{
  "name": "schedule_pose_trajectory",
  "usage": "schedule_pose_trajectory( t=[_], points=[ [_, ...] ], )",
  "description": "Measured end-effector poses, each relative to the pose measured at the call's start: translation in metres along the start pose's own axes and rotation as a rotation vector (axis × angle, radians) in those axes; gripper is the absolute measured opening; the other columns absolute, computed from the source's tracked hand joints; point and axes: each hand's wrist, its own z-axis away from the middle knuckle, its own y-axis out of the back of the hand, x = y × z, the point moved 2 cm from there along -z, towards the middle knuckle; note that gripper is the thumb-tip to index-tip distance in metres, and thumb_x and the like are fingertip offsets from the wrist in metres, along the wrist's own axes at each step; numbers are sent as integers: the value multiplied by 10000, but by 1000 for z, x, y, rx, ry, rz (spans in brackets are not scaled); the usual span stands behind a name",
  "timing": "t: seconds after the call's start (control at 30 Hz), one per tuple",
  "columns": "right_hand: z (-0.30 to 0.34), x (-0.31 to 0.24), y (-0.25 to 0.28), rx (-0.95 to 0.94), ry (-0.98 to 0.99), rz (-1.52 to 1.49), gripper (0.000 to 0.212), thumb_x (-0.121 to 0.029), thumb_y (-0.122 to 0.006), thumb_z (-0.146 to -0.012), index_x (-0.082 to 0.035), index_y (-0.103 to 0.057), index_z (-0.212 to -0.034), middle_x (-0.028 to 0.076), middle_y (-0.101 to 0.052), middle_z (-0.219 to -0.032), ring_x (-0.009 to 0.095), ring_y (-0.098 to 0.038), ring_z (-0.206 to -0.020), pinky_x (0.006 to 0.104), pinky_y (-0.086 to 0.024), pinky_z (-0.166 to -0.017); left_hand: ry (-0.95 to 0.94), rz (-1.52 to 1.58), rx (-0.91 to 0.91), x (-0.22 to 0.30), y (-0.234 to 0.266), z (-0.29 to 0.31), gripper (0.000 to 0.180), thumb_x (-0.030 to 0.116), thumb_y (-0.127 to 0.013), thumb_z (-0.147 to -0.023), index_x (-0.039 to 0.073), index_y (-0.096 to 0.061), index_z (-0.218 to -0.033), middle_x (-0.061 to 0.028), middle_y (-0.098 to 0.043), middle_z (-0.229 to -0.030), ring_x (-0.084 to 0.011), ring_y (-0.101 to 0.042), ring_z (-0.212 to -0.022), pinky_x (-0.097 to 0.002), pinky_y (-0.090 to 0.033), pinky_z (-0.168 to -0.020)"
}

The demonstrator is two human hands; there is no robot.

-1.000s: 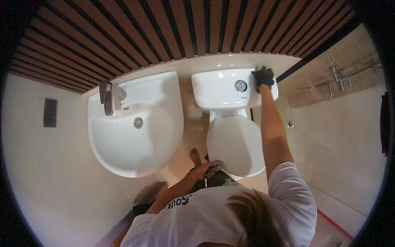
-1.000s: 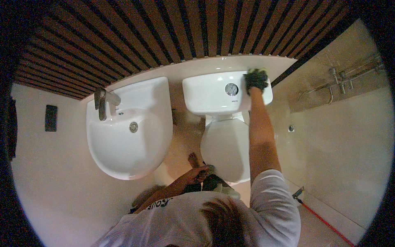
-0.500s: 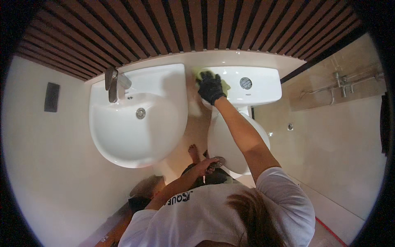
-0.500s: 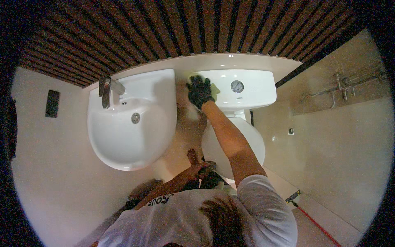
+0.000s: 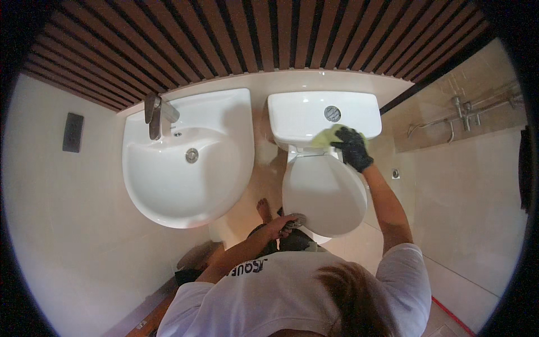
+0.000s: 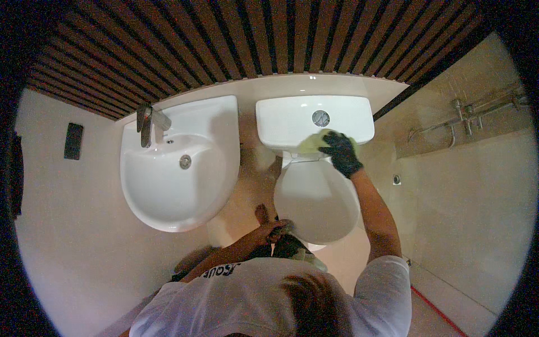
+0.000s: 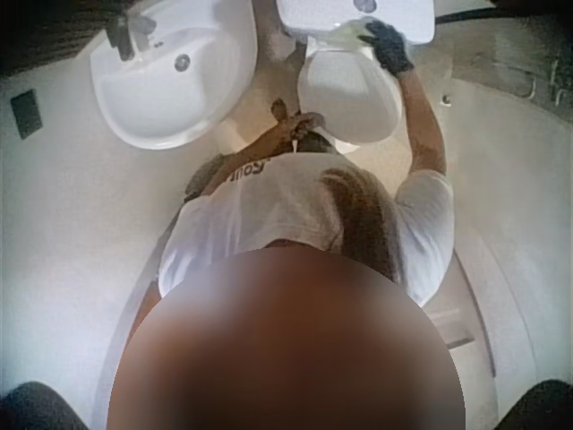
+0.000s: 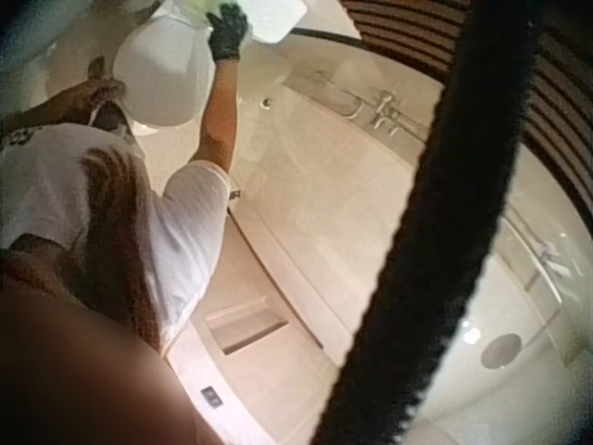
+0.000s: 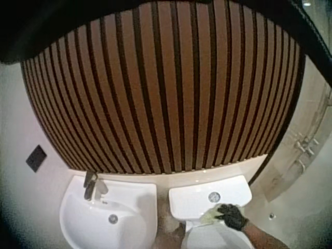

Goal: The person cleans the bathroom sink and toilet. They use a cloth to wipe down the faucet, sink basin, and toilet tank before cleaning a drain cover.

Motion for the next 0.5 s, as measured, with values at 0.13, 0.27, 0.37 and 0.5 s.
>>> schedule_pose_trajectory(
  t=[0.13, 0.27, 0.37, 0.5],
  points=[
    [57, 51, 25, 114, -395, 72, 264, -11, -489, -725, -119, -648, -905, 121, -512, -1163, 248, -522, -1015, 341, -424, -855, 9, -1, -24, 7, -9, 7, 220, 334, -613, -766, 121, -566, -797, 21, -501, -598, -61, -395, -421, -173, -255, -310],
    [57, 89, 41, 462, -1040, -792, 308, -54, -528, -764, -33, -543, -1070, 76, -566, -1005, 134, -550, -784, 245, -454, -640, 65, -114, 103, 12, -10, 13, 238, 354, -613, -762, 127, -577, -825, 25, -515, -628, -69, -403, -433, -182, -271, -318],
    [-21, 75, 40, 691, -859, -1147, 412, -74, -543, -762, -40, -455, -1162, 72, -565, -944, 148, -553, -785, 254, -452, -665, -53, -49, 197, 12, -16, 23, 278, 380, -618, -752, 118, -579, -836, 27, -524, -654, -76, -405, -438, -191, -283, -329],
    [-94, 131, -5, 970, -730, -1357, 285, -161, -512, -803, -53, -530, -1066, 98, -564, -997, 209, -546, -866, 317, -428, -793, -4, -226, 202, 22, -30, 22, 302, 392, -616, -750, 107, -579, -842, 29, -518, -652, -74, -389, -424, -198, -292, -333]
  ],
)
